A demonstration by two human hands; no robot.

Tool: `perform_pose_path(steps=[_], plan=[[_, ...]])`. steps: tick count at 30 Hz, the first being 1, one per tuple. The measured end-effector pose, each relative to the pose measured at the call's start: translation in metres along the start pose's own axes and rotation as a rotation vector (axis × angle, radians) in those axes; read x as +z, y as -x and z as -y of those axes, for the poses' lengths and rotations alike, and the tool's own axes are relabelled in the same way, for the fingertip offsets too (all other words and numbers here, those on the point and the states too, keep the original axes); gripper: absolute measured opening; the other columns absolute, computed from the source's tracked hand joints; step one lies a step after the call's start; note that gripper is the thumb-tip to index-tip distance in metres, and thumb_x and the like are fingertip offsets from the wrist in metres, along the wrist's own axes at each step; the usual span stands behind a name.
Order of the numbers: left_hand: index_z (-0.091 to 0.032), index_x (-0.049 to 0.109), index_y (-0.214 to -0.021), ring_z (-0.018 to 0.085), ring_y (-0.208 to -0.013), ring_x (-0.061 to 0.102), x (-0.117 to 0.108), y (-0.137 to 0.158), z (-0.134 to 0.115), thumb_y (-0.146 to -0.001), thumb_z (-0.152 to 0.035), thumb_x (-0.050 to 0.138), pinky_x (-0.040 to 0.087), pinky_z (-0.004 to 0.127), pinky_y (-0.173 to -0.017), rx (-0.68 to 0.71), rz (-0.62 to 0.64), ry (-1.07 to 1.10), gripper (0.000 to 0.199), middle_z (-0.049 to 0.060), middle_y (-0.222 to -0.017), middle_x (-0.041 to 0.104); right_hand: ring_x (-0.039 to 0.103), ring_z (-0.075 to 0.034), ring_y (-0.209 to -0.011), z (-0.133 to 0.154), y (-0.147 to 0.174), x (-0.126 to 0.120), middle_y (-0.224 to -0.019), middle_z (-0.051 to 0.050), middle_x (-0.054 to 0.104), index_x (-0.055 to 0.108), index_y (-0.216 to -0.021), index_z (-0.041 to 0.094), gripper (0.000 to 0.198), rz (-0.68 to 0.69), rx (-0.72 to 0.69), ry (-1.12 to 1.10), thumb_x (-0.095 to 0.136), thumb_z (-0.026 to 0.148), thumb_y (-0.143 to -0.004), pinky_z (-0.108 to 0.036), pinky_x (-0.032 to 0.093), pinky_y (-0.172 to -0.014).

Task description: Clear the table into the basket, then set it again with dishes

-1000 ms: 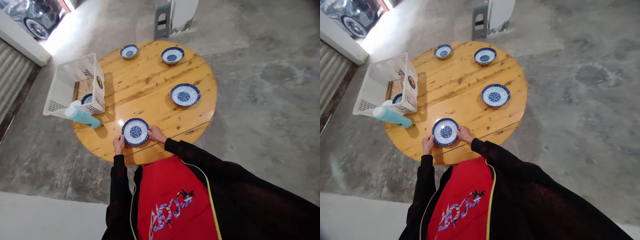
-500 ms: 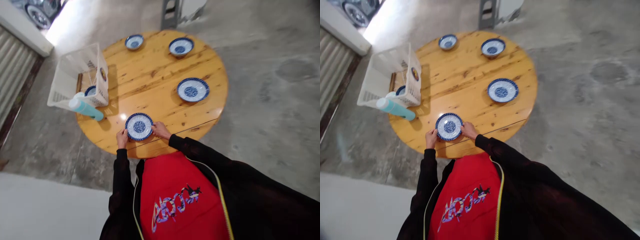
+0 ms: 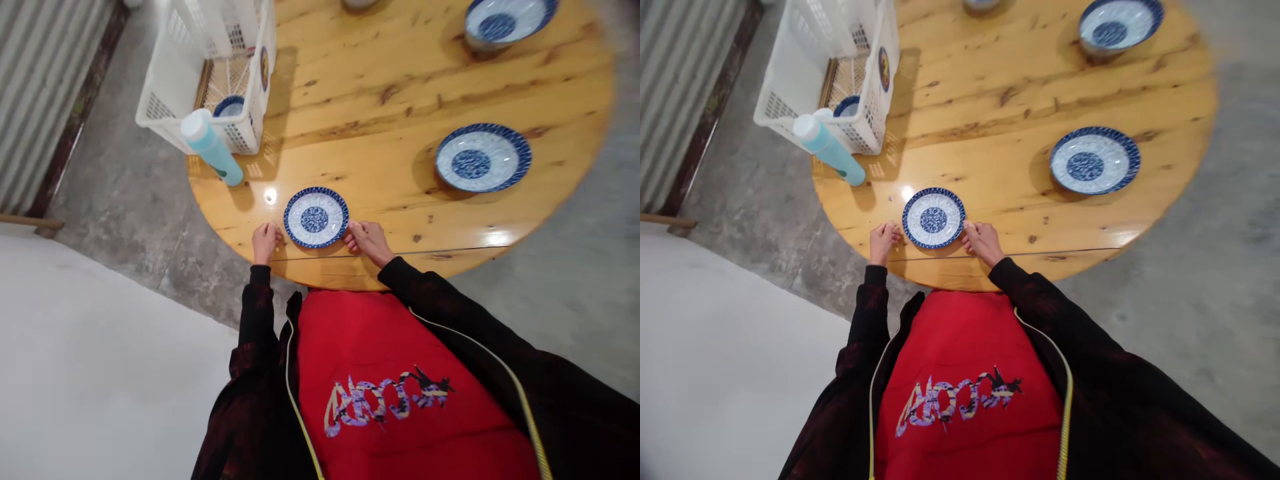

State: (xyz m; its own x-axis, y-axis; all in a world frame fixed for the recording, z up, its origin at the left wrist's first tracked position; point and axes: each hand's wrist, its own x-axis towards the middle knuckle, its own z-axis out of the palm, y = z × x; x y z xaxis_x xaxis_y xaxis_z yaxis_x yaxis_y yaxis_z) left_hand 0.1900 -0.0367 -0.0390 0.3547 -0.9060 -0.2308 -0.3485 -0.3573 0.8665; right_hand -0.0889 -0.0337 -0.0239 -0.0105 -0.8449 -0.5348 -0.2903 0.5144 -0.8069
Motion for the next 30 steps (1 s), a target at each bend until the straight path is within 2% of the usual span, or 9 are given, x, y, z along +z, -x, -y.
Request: perform_pose_path(steps=[5,9,13,17,22,24,26,28,30], plan=[[-0.017,0.065,-0.079,0.015,-0.064,0.063,-0.014,0.007,-0.01,-0.082,-0.046,0.055,0.05,0.025,-0.062,-0.023,-0.074,0.085,0.03,0.006,-0.073,0.07,0.059,-0.012,-0.052,-0.017,0.018,-0.012,-0.066,-0.004,0.064,0.056,-0.077,0.018,0.032,-0.074,0.046,-0.085,0.046,0.037,-0.101,-0.021,0.046,-0.048],[-0.018,0.069,-0.086,0.017,-0.069,0.066,-0.001,0.006,-0.023,-0.083,-0.051,0.054,0.054,0.027,-0.066,0.034,-0.046,0.077,0.036,0.006,-0.08,0.073,0.06,-0.013,-0.051,-0.045,0.041,-0.022,-0.065,-0.003,0.065,0.056,-0.073,0.019,0.04,-0.151,0.018,-0.127,0.054,0.055,-0.092,-0.022,0.046,-0.047],[-0.018,0.072,-0.095,0.018,-0.07,0.068,0.015,0.018,-0.037,-0.086,-0.054,0.051,0.056,0.029,-0.068,0.093,-0.039,0.066,0.043,0.006,-0.082,0.074,0.062,-0.016,-0.052,-0.074,0.069,-0.031,-0.063,-0.003,0.067,0.057,-0.071,0.022,0.04,-0.229,-0.027,-0.109,0.053,0.058,-0.088,-0.025,0.048,-0.05],[-0.02,0.073,-0.099,0.019,-0.071,0.07,0.02,0.048,-0.05,-0.09,-0.055,0.049,0.058,0.031,-0.073,0.127,-0.109,0.028,0.044,0.005,-0.084,0.076,0.063,-0.018,-0.051,-0.086,0.078,-0.043,-0.064,-0.003,0.068,0.059,-0.071,0.024,0.035,-0.238,-0.019,-0.121,0.054,0.056,-0.083,-0.028,0.048,-0.049],[-0.024,0.073,-0.099,0.021,-0.071,0.072,0.027,0.106,-0.061,-0.091,-0.056,0.049,0.057,0.032,-0.075,0.178,-0.172,-0.064,0.041,0.005,-0.083,0.077,0.064,-0.02,-0.05,-0.079,0.071,-0.066,-0.064,-0.004,0.069,0.061,-0.07,0.024,0.041,-0.107,-0.068,-0.187,0.057,0.064,-0.071,-0.03,0.049,-0.049],[-0.025,0.073,-0.098,0.022,-0.07,0.073,0.041,0.132,-0.062,-0.091,-0.058,0.05,0.057,0.033,-0.074,0.168,-0.187,-0.091,0.041,0.005,-0.082,0.077,0.062,-0.02,-0.048,-0.078,0.073,-0.085,-0.061,-0.004,0.067,0.06,-0.069,0.024,0.043,-0.107,-0.1,-0.211,0.058,0.067,-0.068,-0.03,0.047,-0.047],[-0.025,0.072,-0.097,0.022,-0.069,0.073,0.066,0.16,-0.065,-0.091,-0.06,0.049,0.056,0.033,-0.072,0.149,-0.193,-0.107,0.043,0.005,-0.081,0.077,0.062,-0.021,-0.048,-0.084,0.079,-0.113,-0.06,-0.005,0.066,0.06,-0.069,0.025,0.045,-0.117,-0.115,-0.233,0.058,0.07,-0.065,-0.031,0.046,-0.047],[-0.025,0.072,-0.096,0.022,-0.068,0.072,0.103,0.189,-0.071,-0.092,-0.061,0.046,0.055,0.033,-0.071,0.139,-0.178,-0.111,0.045,0.006,-0.08,0.076,0.063,-0.021,-0.049,-0.099,0.088,-0.151,-0.061,-0.006,0.067,0.063,-0.071,0.024,0.048,-0.131,-0.123,-0.238,0.057,0.072,-0.064,-0.032,0.047,-0.047],[-0.024,0.072,-0.091,0.021,-0.067,0.071,0.152,0.218,-0.081,-0.093,-0.059,0.045,0.054,0.032,-0.069,0.14,-0.122,-0.097,0.044,0.006,-0.078,0.076,0.064,-0.022,-0.051,-0.121,0.098,-0.196,-0.063,-0.007,0.069,0.066,-0.074,0.023,0.052,-0.186,-0.131,-0.206,0.056,0.073,-0.065,-0.034,0.05,-0.049]])
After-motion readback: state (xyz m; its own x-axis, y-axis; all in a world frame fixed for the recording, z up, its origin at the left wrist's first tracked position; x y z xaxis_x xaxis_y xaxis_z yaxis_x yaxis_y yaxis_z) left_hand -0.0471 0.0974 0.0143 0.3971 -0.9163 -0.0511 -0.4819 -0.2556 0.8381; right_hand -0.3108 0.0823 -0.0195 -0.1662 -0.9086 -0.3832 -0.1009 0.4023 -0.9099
